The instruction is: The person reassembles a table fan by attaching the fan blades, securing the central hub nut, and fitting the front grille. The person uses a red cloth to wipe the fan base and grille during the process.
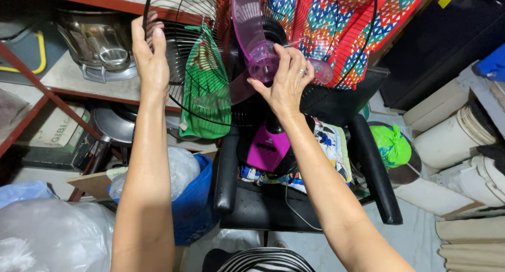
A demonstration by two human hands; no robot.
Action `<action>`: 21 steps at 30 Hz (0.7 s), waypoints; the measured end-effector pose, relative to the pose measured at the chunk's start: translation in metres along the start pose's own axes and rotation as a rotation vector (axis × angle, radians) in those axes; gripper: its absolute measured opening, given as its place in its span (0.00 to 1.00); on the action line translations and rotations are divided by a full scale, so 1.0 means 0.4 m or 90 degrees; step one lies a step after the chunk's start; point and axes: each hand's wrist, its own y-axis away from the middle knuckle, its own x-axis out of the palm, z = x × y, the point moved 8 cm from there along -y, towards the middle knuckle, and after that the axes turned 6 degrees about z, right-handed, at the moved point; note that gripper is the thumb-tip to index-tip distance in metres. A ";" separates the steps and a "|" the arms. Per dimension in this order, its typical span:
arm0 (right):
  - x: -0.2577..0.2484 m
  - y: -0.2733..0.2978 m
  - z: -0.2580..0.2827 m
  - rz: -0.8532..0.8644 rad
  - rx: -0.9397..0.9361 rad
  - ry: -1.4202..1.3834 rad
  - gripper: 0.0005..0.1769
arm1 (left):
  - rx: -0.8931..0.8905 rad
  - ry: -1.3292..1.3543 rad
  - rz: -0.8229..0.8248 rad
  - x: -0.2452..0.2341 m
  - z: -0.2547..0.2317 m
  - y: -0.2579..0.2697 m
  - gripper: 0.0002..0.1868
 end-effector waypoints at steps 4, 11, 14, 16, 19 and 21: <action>-0.010 0.009 -0.005 0.037 0.012 -0.012 0.62 | -0.002 0.015 0.002 0.000 0.002 0.001 0.16; -0.011 0.095 -0.035 0.072 0.044 -0.047 0.65 | 0.029 -0.011 -0.003 -0.008 -0.004 0.019 0.20; 0.008 0.156 -0.007 0.069 -0.008 -0.030 0.63 | 0.037 -0.038 -0.006 -0.009 -0.003 0.017 0.23; 0.071 0.181 -0.028 0.257 0.030 -0.235 0.51 | -0.004 -0.028 -0.017 -0.014 0.012 0.017 0.23; 0.097 0.214 -0.017 0.359 0.033 -0.120 0.18 | -0.022 -0.019 -0.023 -0.018 0.015 0.012 0.22; 0.039 0.181 -0.014 0.212 0.033 -0.161 0.22 | -0.029 -0.027 -0.026 -0.011 0.008 0.013 0.27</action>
